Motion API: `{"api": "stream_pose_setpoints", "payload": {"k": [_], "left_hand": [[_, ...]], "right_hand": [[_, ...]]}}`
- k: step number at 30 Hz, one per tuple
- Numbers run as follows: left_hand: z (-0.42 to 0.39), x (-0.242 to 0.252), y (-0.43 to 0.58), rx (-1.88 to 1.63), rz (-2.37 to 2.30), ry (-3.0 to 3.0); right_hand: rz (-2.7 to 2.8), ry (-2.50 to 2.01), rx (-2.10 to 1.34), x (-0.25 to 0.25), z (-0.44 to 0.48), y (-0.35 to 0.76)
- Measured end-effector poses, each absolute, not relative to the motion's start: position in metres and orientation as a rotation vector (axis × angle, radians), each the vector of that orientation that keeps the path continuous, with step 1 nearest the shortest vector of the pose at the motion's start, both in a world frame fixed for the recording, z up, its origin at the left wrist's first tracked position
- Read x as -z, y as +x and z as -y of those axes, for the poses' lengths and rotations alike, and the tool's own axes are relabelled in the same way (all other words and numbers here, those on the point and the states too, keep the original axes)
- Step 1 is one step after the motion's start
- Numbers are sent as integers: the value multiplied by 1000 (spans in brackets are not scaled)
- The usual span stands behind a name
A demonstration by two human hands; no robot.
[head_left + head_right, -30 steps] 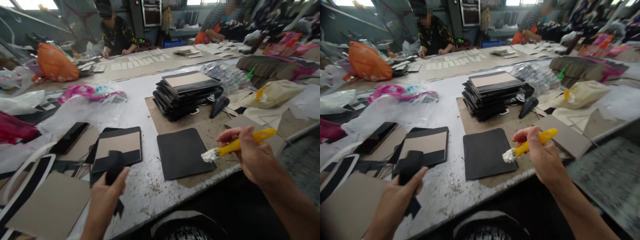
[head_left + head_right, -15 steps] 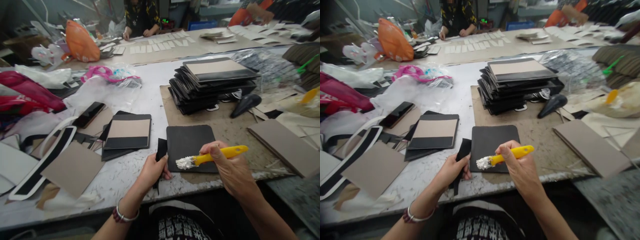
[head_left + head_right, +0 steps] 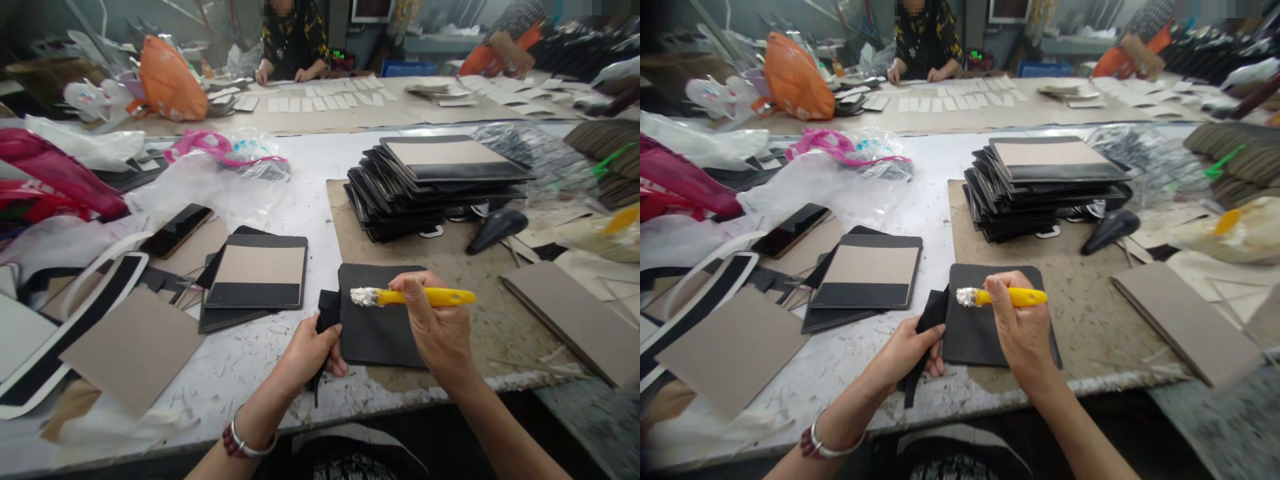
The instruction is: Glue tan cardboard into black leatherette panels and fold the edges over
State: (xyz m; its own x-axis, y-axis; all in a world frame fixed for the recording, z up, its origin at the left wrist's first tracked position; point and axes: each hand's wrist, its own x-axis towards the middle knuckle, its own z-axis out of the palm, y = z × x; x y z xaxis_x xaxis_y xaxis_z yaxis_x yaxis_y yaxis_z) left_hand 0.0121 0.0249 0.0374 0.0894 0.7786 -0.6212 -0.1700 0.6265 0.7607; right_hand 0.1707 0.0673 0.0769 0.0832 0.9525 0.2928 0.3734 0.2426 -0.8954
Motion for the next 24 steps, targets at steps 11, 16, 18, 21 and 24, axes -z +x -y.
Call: {"api": "stream_pose_setpoints", "payload": {"k": [11,16,18,21,24], "left_hand": [[-28,-35,8,-737,-1245,522],[-29,-42,9,-735,-1269,519],[-29,-45,9,-727,-1271,532],[-29,-45,9,-711,-1261,553],[-29,-43,9,-707,-1264,564]], "right_hand": [[1644,-1403,-752,-84,-51,176],[1589,-1352,-605,-79,-69,168],[1645,-1350,-632,-74,-64,169],[1702,-1382,-699,-73,-39,177],[1691,-1414,-735,-78,-17,186]]}}
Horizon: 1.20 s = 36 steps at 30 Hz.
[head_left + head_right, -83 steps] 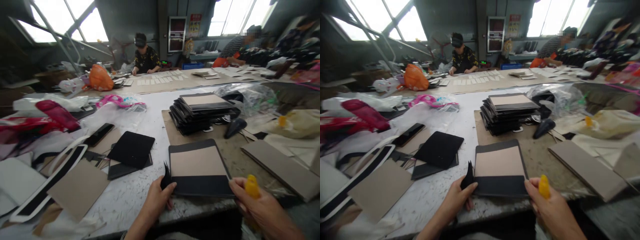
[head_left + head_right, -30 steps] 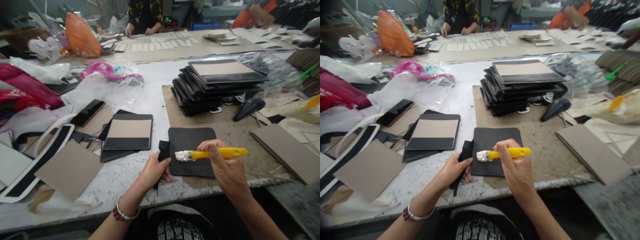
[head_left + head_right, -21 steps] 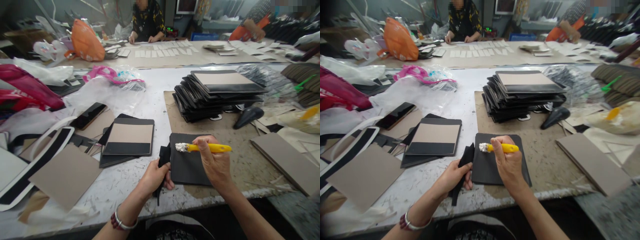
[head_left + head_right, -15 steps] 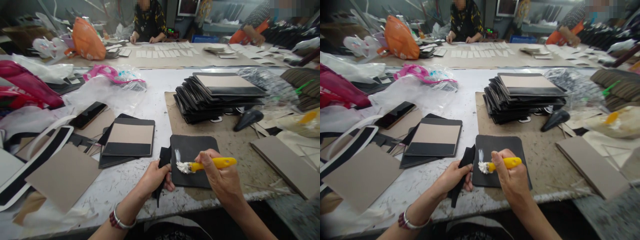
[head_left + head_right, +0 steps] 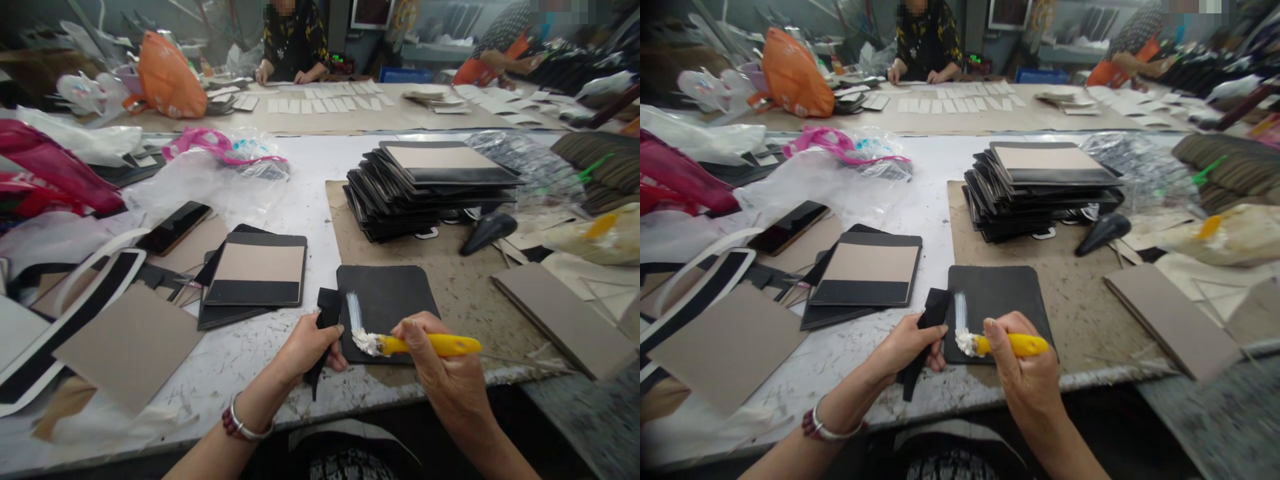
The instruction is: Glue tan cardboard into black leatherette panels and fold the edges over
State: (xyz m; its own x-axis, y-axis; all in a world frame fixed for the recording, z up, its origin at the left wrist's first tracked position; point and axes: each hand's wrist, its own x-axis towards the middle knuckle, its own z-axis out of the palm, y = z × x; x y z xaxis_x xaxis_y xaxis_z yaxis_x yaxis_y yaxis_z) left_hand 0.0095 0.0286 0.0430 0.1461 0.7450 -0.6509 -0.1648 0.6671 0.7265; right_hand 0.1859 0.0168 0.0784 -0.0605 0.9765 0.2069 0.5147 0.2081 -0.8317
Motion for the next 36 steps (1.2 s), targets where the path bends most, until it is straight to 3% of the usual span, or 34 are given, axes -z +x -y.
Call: {"api": "stream_pose_setpoints", "payload": {"k": [9,24,36], "left_hand": [[-27,-45,13,-721,-1307,589],[-26,-45,14,-737,-1311,606],[-26,-42,12,-699,-1323,651]], "right_hand": [[1544,-1261,-612,-65,-72,170],[1635,-1221,-569,-63,-76,165],[1397,-1423,-932,-85,-24,184]]}}
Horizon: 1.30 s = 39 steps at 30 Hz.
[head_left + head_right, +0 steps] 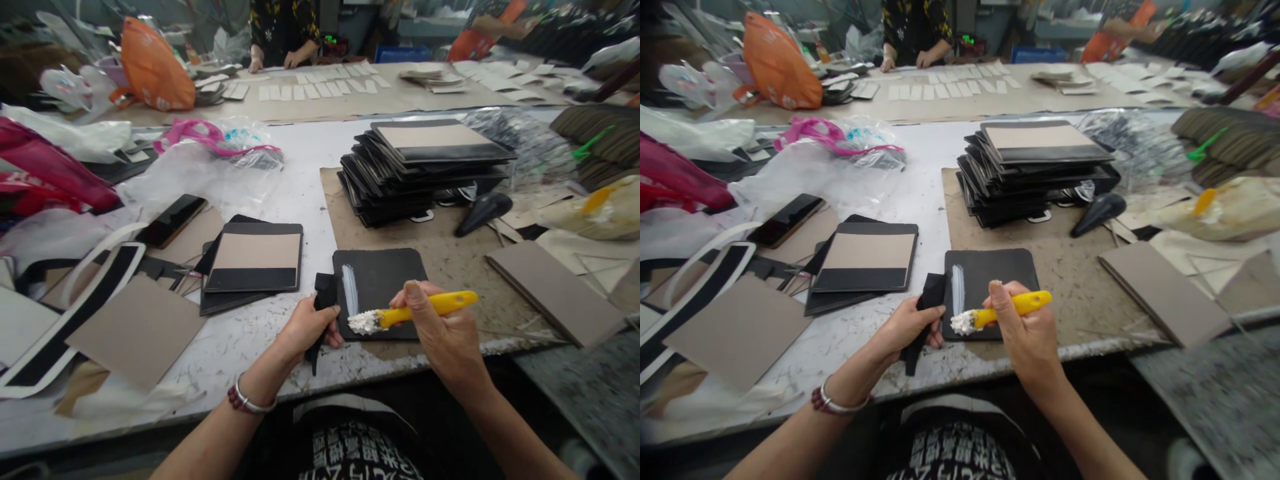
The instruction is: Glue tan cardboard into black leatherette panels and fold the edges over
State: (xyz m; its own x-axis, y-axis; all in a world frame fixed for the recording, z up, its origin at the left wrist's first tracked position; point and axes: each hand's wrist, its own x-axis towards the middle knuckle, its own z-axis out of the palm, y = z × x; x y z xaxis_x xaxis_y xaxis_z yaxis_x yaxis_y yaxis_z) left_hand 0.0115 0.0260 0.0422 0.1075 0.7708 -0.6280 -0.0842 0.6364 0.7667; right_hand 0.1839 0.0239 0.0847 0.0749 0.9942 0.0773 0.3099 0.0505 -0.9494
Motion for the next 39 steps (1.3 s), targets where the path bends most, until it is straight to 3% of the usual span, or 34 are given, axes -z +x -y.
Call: {"api": "stream_pose_setpoints", "payload": {"k": [19,29,39], "left_hand": [[-24,-45,18,-622,-1401,769],[-22,-42,14,-636,-1399,812],[-22,-31,12,-615,-1417,875]], "right_hand": [[1180,-1685,-664,-60,-16,263],[1314,-1628,-297,-89,-36,286],[1560,-1458,-424,-69,-82,274]]}}
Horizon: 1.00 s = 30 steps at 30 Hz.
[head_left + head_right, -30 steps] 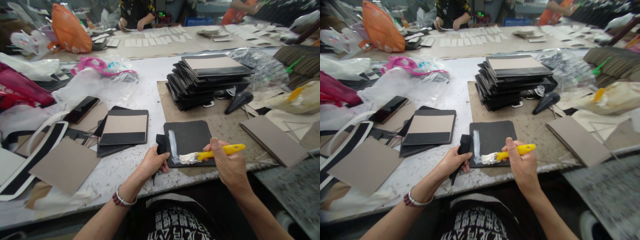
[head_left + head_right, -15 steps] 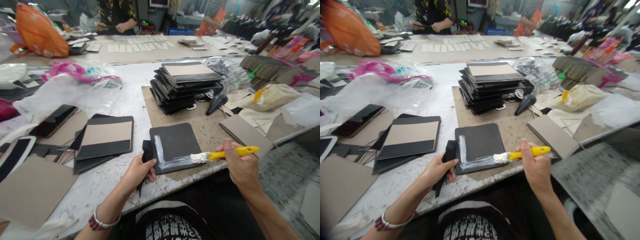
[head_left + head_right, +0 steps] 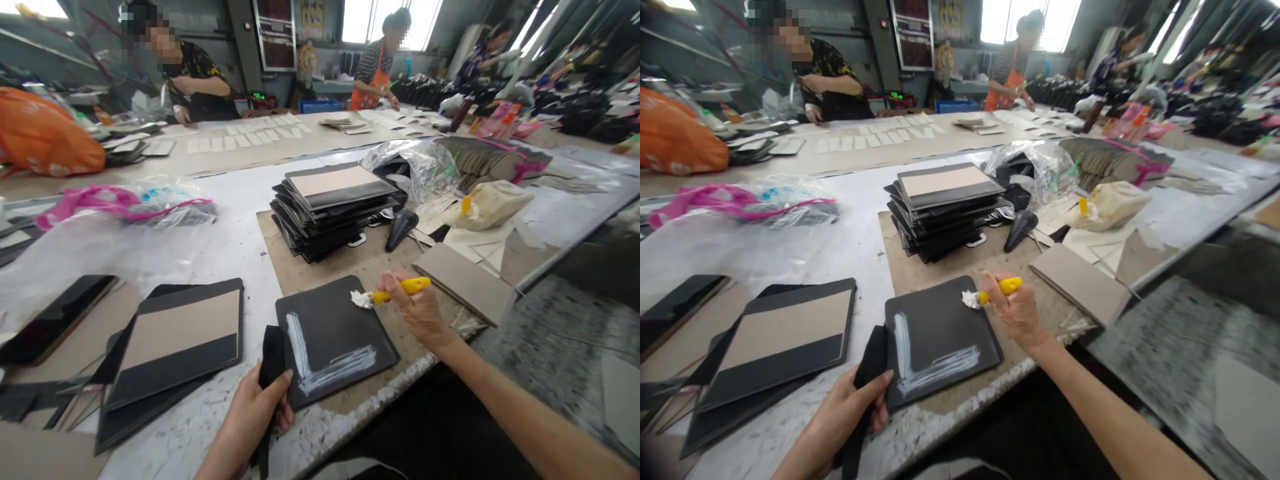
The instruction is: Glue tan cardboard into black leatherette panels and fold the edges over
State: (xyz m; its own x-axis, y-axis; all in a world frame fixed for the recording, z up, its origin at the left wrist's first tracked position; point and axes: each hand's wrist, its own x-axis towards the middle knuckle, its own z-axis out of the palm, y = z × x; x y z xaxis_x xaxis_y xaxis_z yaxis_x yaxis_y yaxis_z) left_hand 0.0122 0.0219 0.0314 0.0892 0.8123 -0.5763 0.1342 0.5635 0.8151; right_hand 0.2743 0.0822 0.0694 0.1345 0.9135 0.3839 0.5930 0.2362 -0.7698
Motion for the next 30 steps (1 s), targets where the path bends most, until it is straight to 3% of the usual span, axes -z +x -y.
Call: {"api": "stream_pose_setpoints", "payload": {"k": [11,19,30], "left_hand": [[-23,-32,13,-596,-1435,841],[-23,-39,17,-602,-1472,855],[-20,-40,16,-622,-1457,877]], "right_hand": [[1591,-1461,-425,-76,-87,274],[1602,-1622,-580,-88,-25,280],[1522,-1578,-530,-90,-13,277]]}}
